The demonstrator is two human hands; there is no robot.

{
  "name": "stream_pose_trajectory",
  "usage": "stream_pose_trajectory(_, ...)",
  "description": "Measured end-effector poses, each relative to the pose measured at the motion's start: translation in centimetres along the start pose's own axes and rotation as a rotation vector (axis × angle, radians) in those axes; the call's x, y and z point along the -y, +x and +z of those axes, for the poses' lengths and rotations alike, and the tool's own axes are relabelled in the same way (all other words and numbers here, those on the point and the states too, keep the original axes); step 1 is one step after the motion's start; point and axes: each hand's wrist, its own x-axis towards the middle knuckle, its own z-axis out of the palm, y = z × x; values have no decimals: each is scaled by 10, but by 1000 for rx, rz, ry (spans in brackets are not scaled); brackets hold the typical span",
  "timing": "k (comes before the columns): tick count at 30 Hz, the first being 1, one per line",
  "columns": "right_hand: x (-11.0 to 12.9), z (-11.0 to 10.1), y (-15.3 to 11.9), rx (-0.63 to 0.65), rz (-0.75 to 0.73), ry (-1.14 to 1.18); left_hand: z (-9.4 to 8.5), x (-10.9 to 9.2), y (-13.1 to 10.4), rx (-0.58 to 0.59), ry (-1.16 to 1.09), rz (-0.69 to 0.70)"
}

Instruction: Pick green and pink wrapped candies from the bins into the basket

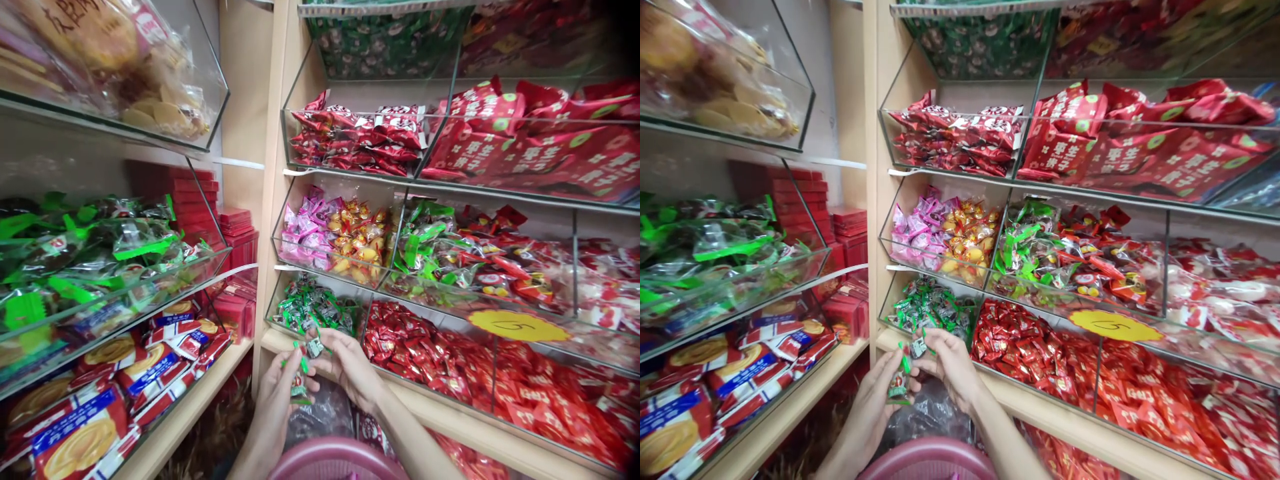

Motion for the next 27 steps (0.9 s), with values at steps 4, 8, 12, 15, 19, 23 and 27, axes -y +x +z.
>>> stream_pose_trajectory(4,0,2,-5,28,13,-42,0,3,-1,32,99,76)
stream_pose_trajectory(8,1,-1,-4,22,-20,-104,0,4,-2,37,141,142)
stream_pose_trajectory(12,3,-4,-5,-14,-36,-164,0,7,-2,67,146,122)
stream_pose_trajectory(15,5,-7,-7,-25,-60,-185,1,6,-3,61,125,75)
stream_pose_trajectory(19,4,-7,-11,-4,-110,-316,1,1,-1,-29,-14,-89)
stream_pose_trajectory(23,-10,-1,-18,68,-175,-625,-1,0,1,-5,-138,-284)
stream_pose_trajectory(27,-21,3,-16,99,-356,-893,-1,10,0,35,-79,-291)
